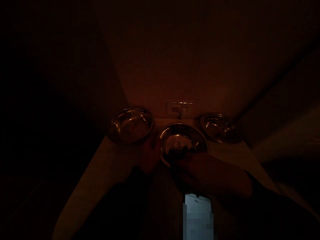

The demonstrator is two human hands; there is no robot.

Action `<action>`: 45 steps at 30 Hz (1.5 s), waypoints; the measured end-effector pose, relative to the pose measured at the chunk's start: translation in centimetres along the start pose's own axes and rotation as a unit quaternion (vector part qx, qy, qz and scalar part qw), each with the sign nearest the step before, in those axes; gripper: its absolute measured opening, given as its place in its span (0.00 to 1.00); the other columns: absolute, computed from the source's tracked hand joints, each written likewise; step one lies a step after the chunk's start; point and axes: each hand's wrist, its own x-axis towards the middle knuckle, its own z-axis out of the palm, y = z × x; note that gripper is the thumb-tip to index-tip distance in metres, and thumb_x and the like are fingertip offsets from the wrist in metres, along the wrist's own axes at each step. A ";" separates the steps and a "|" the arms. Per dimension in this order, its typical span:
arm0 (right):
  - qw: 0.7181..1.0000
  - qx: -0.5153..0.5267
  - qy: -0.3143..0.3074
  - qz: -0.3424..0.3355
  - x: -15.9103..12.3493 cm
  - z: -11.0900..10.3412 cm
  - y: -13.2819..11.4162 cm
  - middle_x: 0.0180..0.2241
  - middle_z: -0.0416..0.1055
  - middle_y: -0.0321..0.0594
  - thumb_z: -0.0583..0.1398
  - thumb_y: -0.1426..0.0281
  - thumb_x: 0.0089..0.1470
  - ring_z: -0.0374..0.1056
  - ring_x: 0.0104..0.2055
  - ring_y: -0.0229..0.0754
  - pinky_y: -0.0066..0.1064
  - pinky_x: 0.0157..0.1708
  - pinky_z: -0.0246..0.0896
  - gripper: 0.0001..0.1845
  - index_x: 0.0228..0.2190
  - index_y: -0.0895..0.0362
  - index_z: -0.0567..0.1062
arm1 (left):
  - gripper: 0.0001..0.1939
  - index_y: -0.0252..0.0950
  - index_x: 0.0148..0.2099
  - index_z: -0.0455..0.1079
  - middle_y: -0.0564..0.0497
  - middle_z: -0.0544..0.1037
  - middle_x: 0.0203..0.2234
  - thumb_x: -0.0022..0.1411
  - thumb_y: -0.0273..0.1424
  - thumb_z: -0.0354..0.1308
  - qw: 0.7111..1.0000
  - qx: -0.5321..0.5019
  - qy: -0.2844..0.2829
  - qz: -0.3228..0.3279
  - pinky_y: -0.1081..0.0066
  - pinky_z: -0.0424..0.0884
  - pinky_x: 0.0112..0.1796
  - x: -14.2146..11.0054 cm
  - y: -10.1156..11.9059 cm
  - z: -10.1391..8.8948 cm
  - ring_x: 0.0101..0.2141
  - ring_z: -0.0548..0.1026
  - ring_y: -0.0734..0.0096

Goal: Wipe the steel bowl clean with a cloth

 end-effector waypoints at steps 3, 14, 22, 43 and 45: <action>1.000 0.007 0.014 -0.014 0.3 0.2 -0.4 0.40 0.74 0.46 0.48 0.63 0.62 0.70 0.40 0.43 0.32 0.40 0.61 0.18 0.44 0.58 0.72 | 0.19 0.28 0.54 0.68 0.40 0.71 0.53 0.62 0.29 0.51 1.000 0.000 0.013 -0.006 0.65 0.65 0.53 0.0 -0.1 0.1 0.53 0.70 0.63; 1.000 -0.005 0.028 -0.009 0.8 0.6 -1.0 0.38 0.74 0.47 0.49 0.64 0.62 0.70 0.38 0.42 0.31 0.37 0.61 0.17 0.42 0.60 0.72 | 0.17 0.30 0.52 0.70 0.43 0.73 0.51 0.61 0.27 0.53 1.000 0.013 -0.012 -0.018 0.65 0.65 0.54 0.6 0.5 -0.4 0.52 0.71 0.63; 1.000 -0.012 0.019 -0.016 0.2 0.5 -0.5 0.36 0.75 0.45 0.48 0.62 0.63 0.71 0.36 0.42 0.30 0.36 0.61 0.18 0.40 0.58 0.74 | 0.20 0.31 0.55 0.67 0.41 0.68 0.56 0.62 0.34 0.52 1.000 0.006 -0.007 -0.015 0.63 0.61 0.56 0.4 -0.6 -0.5 0.56 0.66 0.62; 0.993 -0.079 0.092 -0.005 2.2 2.0 -0.5 0.38 0.74 0.49 0.46 0.61 0.64 0.71 0.38 0.46 0.34 0.34 0.63 0.21 0.41 0.60 0.72 | 0.22 0.31 0.57 0.65 0.44 0.72 0.52 0.61 0.28 0.50 1.000 -0.007 0.001 -0.009 0.64 0.63 0.55 -0.9 -0.4 0.0 0.54 0.69 0.62; 0.996 -0.058 0.070 -0.003 1.6 1.3 -0.3 0.39 0.74 0.48 0.47 0.61 0.63 0.71 0.38 0.44 0.33 0.37 0.62 0.20 0.41 0.59 0.73 | 0.21 0.32 0.57 0.66 0.45 0.75 0.50 0.61 0.28 0.50 1.000 -0.026 -0.009 -0.007 0.64 0.65 0.53 -0.7 -0.3 -0.1 0.51 0.72 0.63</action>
